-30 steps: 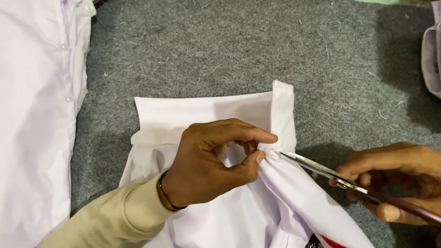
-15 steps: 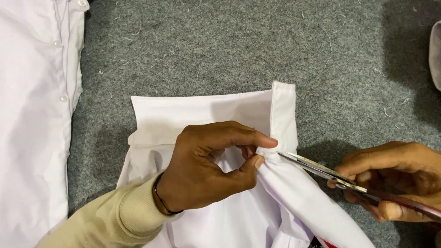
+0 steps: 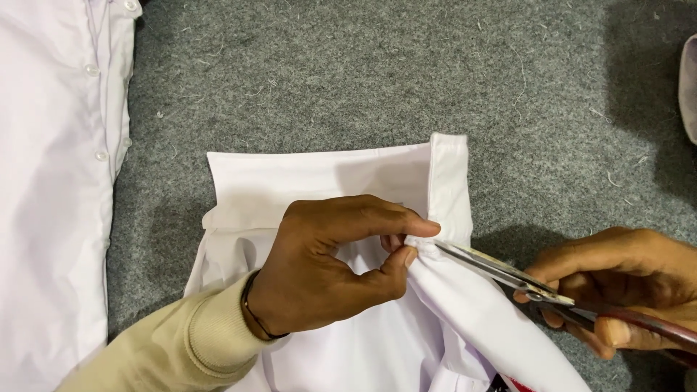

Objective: Trimming loose threads from white shirts using scissors and folding them for packaging.

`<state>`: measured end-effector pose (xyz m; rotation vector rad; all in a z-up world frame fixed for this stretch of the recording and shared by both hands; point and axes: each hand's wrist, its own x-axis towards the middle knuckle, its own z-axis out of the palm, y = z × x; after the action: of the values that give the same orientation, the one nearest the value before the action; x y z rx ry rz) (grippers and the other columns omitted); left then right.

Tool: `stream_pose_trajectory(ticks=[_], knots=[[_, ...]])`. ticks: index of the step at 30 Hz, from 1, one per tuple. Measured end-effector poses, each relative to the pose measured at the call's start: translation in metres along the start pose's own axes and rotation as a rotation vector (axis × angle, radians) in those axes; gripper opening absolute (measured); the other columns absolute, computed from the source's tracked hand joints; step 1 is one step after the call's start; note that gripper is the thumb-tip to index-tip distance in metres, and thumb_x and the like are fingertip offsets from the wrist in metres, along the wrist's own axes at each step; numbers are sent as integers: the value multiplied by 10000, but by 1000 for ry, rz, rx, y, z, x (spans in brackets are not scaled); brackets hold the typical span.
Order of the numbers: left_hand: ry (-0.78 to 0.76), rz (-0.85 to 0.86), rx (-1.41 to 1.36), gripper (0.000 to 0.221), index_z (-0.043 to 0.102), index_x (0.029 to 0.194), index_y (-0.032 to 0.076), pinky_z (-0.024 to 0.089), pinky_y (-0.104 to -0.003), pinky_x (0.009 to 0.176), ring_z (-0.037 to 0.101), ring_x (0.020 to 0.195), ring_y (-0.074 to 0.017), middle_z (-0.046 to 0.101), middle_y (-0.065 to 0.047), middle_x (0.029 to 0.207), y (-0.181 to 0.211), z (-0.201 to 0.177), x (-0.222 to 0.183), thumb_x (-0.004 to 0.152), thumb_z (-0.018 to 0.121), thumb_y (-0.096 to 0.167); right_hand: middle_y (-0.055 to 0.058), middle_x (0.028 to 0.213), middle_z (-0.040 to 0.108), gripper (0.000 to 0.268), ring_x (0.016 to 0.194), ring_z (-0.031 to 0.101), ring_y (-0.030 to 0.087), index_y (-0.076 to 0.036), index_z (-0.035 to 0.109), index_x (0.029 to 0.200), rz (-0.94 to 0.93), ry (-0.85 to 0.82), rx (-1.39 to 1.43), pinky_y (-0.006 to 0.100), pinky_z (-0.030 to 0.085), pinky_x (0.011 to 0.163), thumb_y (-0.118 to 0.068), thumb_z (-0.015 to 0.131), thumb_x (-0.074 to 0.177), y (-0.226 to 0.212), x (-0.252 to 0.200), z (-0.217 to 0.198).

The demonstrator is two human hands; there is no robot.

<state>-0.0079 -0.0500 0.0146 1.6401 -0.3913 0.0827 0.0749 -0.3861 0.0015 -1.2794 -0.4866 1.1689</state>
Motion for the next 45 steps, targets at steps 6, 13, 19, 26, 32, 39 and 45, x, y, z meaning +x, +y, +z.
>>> stream_pose_trajectory(ticks=[6, 13, 19, 26, 32, 39, 45], knots=[[6, 12, 28, 327, 721, 1176, 84, 594, -227, 786, 654, 808, -121, 766, -71, 1069, 0, 0, 0, 898, 737, -90, 267, 782, 764, 744, 520, 721, 187, 204, 775, 1253, -23, 24, 56, 256, 587, 457, -406, 970, 875, 9, -4, -2], [4, 63, 95, 334, 715, 1201, 92, 611, -226, 775, 678, 814, -130, 772, -75, 1038, -2, 0, 0, 907, 759, -61, 216, 797, 794, 687, 472, 758, 170, 157, 839, 1257, 104, 54, -6, 274, 607, 435, -370, 952, 831, -1, -3, -3], [13, 20, 77, 289, 723, 1184, 105, 601, -227, 790, 685, 825, -124, 764, -58, 1007, 1, 0, 0, 919, 760, -4, 136, 661, 802, 676, 429, 697, 169, 116, 927, 1218, 159, 152, -94, 298, 538, 373, -346, 978, 728, 5, -6, -5], [22, -12, 32, 235, 719, 1153, 70, 619, -228, 811, 726, 865, -143, 763, -80, 1037, 2, 1, 3, 929, 779, 33, 97, 784, 807, 496, 611, 681, 166, -10, 901, 1154, -122, 99, -353, 321, 531, 553, -375, 870, 820, -5, 5, 2], [26, 21, 136, 217, 736, 1113, 67, 593, -223, 741, 712, 799, -127, 767, -67, 956, 4, 1, 6, 909, 793, 24, 40, 703, 798, 471, 541, 594, 137, -73, 969, 1086, -91, 226, -510, 301, 469, 499, -388, 883, 746, -7, 4, 9], [-1, 37, 206, 208, 731, 1091, 73, 599, -241, 784, 708, 820, -139, 763, -56, 974, 8, 0, 7, 897, 803, 72, 16, 757, 868, 491, 565, 730, 118, -143, 963, 1111, -78, 283, -623, 279, 528, 519, -365, 921, 675, -13, 4, 13], [-42, 15, 273, 249, 724, 1125, 131, 583, -248, 817, 683, 838, -121, 749, -10, 995, 6, 0, 6, 896, 769, 44, -35, 872, 881, 609, 592, 814, 77, -243, 865, 1231, -136, 308, -832, 235, 597, 524, -386, 906, 641, -14, -1, 11]])
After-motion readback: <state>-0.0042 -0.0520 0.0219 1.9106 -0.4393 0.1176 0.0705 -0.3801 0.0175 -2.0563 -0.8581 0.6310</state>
